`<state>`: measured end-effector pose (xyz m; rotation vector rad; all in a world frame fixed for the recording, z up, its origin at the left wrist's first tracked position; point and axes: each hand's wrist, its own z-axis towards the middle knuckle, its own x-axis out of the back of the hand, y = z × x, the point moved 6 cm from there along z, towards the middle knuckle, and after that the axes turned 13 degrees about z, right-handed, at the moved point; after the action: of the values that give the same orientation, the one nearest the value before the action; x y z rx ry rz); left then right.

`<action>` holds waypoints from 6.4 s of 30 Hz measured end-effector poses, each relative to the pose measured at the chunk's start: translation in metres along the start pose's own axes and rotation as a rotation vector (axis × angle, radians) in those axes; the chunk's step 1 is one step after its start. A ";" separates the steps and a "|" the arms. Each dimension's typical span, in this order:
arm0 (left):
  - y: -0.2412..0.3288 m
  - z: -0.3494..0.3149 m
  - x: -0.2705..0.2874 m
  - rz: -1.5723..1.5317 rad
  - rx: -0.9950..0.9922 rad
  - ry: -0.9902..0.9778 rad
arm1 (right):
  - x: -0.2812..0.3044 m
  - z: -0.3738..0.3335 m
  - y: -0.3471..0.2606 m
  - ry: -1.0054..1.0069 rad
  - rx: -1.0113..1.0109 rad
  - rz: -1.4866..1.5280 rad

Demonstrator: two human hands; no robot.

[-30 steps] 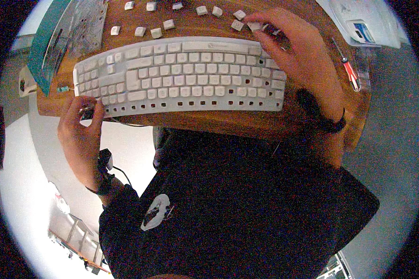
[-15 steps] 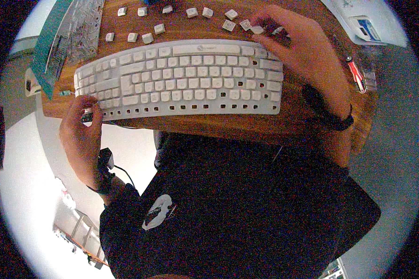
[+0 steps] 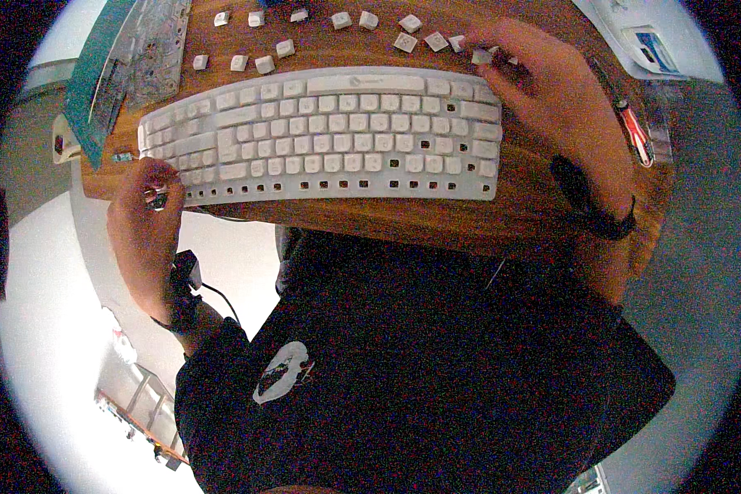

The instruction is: The person places white keycaps onto a white keyboard base one by one. They occasionally wipe the keycaps with a blue cloth before installation. The task continues until the keyboard is fully assembled.

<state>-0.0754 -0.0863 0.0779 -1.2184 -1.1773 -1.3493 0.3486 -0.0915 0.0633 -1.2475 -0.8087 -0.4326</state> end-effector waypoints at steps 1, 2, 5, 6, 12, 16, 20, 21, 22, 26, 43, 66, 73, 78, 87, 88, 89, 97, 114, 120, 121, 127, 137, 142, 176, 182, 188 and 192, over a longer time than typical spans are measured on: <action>0.000 0.000 0.000 0.000 -0.007 0.004 | 0.000 -0.001 0.001 -0.004 0.022 -0.017; 0.001 -0.001 0.000 -0.001 -0.013 0.008 | 0.000 -0.002 0.001 -0.003 0.032 -0.032; 0.001 -0.001 0.000 0.009 -0.003 0.006 | 0.000 -0.004 0.000 -0.012 0.019 -0.049; 0.001 -0.001 -0.001 0.005 0.001 0.001 | -0.001 -0.005 0.000 -0.023 -0.014 -0.035; -0.003 -0.001 -0.003 -0.008 -0.011 -0.023 | -0.005 -0.008 0.004 -0.086 -0.013 -0.016; -0.005 -0.003 -0.005 -0.018 -0.020 -0.010 | -0.009 -0.005 -0.006 -0.130 -0.039 0.010; -0.006 -0.003 -0.004 -0.035 -0.034 -0.011 | -0.013 -0.006 -0.004 -0.135 -0.078 -0.031; -0.007 -0.003 -0.005 -0.036 -0.026 -0.018 | -0.015 -0.006 -0.003 -0.137 -0.096 -0.021; -0.009 -0.003 -0.005 -0.036 -0.020 -0.025 | -0.016 -0.006 -0.003 -0.139 -0.114 -0.012; -0.012 -0.004 -0.005 -0.087 0.003 -0.019 | -0.020 -0.004 -0.012 -0.176 -0.065 -0.075; 0.070 -0.011 -0.008 -0.174 -0.503 0.086 | -0.030 -0.007 -0.027 -0.199 -0.036 0.004; 0.115 -0.006 -0.014 -0.041 -0.625 0.090 | -0.028 0.020 -0.034 -0.359 -0.098 -0.001; 0.113 -0.006 -0.013 -0.081 -0.609 0.097 | -0.029 0.021 -0.031 -0.410 0.055 -0.024; 0.115 -0.008 -0.009 -0.095 -0.623 0.101 | 0.002 0.009 -0.003 -0.016 -0.285 0.165; 0.111 -0.002 -0.004 -0.088 -0.662 0.041 | 0.034 0.009 0.003 0.204 -0.201 0.225; 0.111 -0.001 -0.004 -0.090 -0.661 0.029 | 0.033 0.009 0.009 0.207 -0.230 0.245; 0.111 0.000 -0.004 -0.088 -0.672 0.015 | 0.032 0.010 0.015 0.210 -0.259 0.264; 0.115 0.021 0.014 0.008 -0.825 -0.176 | 0.030 -0.001 0.059 0.166 -0.036 0.077; 0.124 0.099 0.002 0.017 -0.878 0.027 | 0.063 -0.013 0.075 -0.087 0.076 -0.027; 0.103 0.112 -0.024 -0.008 -0.920 0.074 | 0.059 -0.016 0.069 -0.210 0.028 0.010; 0.100 0.113 -0.028 -0.001 -0.927 0.058 | 0.059 -0.015 0.067 -0.230 0.013 0.035; 0.108 0.114 -0.016 -0.016 -0.939 0.078 | 0.076 -0.030 0.091 -0.095 0.041 -0.229; 0.111 0.114 -0.014 -0.025 -0.843 -0.009 | 0.077 -0.031 0.118 -0.183 -0.139 0.027; 0.108 0.110 -0.014 -0.006 -0.782 -0.061 | 0.070 -0.020 0.079 -0.192 0.024 -0.015; 0.337 0.100 -0.058 -0.270 -1.287 0.125 | 0.050 -0.017 0.076 -0.109 0.073 -0.241; 0.332 0.106 -0.066 -0.234 -1.252 0.149 | 0.070 -0.016 0.067 -0.135 -0.076 -0.144; 0.340 0.109 -0.055 -0.199 -1.198 -0.015 | 0.054 -0.014 0.058 -0.129 0.047 -0.049; 0.339 0.113 -0.048 -0.237 -1.178 -0.086 | 0.048 -0.013 0.055 -0.095 0.080 -0.138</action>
<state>0.2755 -0.0059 0.0563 -1.9669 -0.5089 -2.3169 0.4223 -0.0813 0.0609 -1.1486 -0.9884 -0.4503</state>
